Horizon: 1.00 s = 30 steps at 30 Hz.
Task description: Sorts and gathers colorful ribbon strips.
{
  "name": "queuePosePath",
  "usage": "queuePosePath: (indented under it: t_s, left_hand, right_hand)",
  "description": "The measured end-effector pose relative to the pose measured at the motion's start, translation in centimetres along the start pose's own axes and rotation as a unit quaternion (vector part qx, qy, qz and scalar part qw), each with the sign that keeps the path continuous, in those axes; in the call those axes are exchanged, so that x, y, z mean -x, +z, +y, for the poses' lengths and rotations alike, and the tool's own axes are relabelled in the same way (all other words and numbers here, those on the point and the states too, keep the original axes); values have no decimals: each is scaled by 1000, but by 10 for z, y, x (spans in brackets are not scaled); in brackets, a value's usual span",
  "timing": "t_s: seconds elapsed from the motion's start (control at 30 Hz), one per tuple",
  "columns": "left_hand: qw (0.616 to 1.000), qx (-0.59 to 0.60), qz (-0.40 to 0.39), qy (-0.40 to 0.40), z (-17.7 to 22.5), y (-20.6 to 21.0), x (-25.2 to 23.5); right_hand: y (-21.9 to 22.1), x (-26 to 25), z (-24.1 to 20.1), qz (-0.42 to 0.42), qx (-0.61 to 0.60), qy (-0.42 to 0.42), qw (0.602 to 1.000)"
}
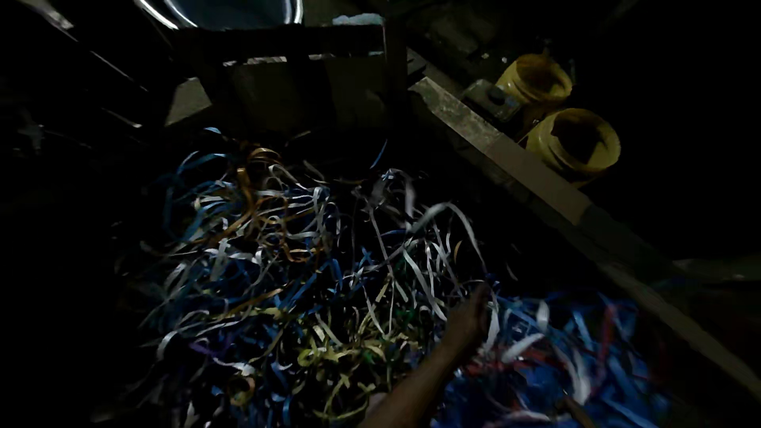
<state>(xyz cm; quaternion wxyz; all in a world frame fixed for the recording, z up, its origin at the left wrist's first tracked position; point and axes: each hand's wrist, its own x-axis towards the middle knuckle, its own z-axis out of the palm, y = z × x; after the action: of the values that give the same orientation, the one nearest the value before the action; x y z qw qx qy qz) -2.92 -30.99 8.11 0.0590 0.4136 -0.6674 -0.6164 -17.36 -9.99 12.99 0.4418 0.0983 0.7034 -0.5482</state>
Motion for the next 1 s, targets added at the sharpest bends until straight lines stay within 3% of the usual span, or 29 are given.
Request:
queuePosePath:
  t_s: [0.07, 0.13, 0.3, 0.5, 0.8, 1.0]
  left_hand:
    - [995, -54, -86, 24, 18, 44, 35]
    - [989, -99, -103, 48, 23, 81, 63]
    - [979, -183, -50, 78, 37, 117, 108]
    - [966, -239, 26, 98, 61, 166, 159]
    - [955, -221, 196, 34, 13, 225, 239]
    - [949, -204, 214, -112, -57, 223, 302]
  right_hand:
    - [14, -5, 3, -22, 6, 0, 1000]
    - [22, -2, 3, -39, 11, 6, 999]
    - [8, 7, -12, -93, 33, 14, 995]
    - [-41, 6, -58, -140, -13, 11, 990]
    - [-114, -13, -103, -206, -48, -66, 975]
    - [-139, -17, -113, -176, -23, -87, 980]
